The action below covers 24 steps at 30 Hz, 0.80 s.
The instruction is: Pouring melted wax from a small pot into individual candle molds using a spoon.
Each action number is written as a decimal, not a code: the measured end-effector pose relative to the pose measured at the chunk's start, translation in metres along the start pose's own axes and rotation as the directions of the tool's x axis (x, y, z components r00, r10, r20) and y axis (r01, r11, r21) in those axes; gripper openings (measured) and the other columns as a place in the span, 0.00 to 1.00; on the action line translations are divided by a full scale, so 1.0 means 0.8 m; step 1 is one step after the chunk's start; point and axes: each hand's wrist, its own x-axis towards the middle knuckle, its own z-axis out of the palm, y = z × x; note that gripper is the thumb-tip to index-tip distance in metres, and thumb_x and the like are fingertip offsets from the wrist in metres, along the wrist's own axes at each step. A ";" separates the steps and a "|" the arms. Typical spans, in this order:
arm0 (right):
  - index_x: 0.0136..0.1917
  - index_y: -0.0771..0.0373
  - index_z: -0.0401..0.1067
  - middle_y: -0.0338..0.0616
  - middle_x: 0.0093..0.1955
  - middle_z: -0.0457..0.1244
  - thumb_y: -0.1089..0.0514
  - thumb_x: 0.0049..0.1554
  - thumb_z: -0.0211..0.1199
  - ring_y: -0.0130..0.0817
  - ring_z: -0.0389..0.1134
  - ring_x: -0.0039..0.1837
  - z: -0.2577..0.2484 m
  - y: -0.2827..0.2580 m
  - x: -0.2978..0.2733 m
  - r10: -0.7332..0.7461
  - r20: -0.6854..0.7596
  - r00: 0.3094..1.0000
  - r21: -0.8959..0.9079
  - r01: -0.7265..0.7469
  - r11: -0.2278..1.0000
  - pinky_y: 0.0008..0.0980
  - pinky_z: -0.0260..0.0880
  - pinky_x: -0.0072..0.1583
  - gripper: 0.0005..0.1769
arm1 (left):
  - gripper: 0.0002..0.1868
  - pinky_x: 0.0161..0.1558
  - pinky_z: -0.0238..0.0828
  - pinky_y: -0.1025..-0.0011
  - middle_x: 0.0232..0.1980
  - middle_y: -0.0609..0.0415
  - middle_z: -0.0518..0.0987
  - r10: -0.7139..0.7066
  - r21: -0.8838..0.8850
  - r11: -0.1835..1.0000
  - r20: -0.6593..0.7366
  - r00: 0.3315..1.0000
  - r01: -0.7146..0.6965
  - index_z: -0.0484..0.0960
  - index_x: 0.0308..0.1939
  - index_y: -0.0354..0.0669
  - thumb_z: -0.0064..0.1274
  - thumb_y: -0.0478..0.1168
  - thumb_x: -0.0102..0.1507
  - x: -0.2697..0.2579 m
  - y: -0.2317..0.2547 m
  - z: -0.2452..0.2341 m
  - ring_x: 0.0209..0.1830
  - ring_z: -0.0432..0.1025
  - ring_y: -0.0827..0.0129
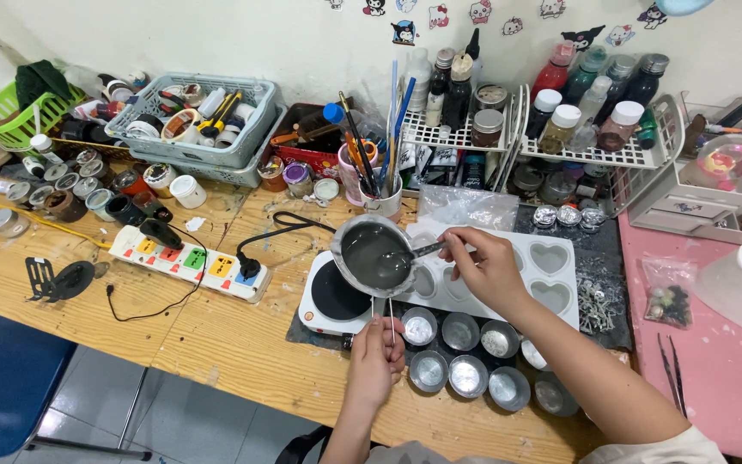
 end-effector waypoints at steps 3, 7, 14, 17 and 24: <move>0.54 0.70 0.75 0.44 0.40 0.70 0.58 0.66 0.56 0.25 0.70 0.40 0.008 0.034 0.003 0.149 0.022 0.989 0.188 -0.151 0.971 0.26 0.73 0.36 0.13 | 0.23 0.16 0.42 0.76 0.20 0.57 0.62 0.010 0.022 1.000 0.005 1.000 -0.010 0.73 0.42 0.35 0.28 0.49 0.75 -0.004 0.007 0.006 0.14 0.52 0.77; 0.53 0.70 0.76 0.45 0.39 0.69 0.57 0.66 0.54 0.26 0.70 0.39 0.006 0.064 0.010 0.225 0.026 0.974 0.269 -0.224 0.937 0.27 0.73 0.36 0.14 | 0.23 0.16 0.41 0.76 0.20 0.57 0.62 -0.013 0.012 1.000 0.017 1.000 0.012 0.72 0.42 0.36 0.27 0.50 0.74 -0.002 0.008 0.005 0.13 0.52 0.78; 0.52 0.70 0.76 0.46 0.40 0.69 0.56 0.66 0.55 0.27 0.69 0.41 -0.013 0.076 0.021 0.312 0.018 0.950 0.364 -0.297 0.883 0.28 0.73 0.38 0.15 | 0.23 0.15 0.42 0.76 0.20 0.57 0.62 -0.009 0.029 1.000 0.006 1.000 0.008 0.73 0.42 0.36 0.28 0.50 0.74 0.003 0.002 -0.001 0.14 0.52 0.77; 0.52 0.71 0.75 0.46 0.40 0.69 0.57 0.66 0.55 0.28 0.69 0.41 -0.024 0.076 0.029 0.302 -0.008 0.953 0.367 -0.278 0.887 0.28 0.74 0.37 0.15 | 0.23 0.15 0.42 0.76 0.20 0.58 0.62 -0.018 0.029 0.999 -0.005 1.000 0.018 0.73 0.42 0.36 0.29 0.50 0.74 0.001 0.005 -0.001 0.14 0.52 0.77; 0.53 0.71 0.74 0.46 0.41 0.68 0.57 0.67 0.54 0.28 0.70 0.42 -0.054 0.087 0.045 0.265 -0.105 0.958 0.369 -0.210 0.906 0.30 0.76 0.38 0.14 | 0.21 0.15 0.40 0.76 0.20 0.57 0.61 -0.027 0.012 1.000 -0.025 0.999 0.028 0.72 0.41 0.36 0.29 0.49 0.74 0.000 0.007 -0.008 0.14 0.51 0.77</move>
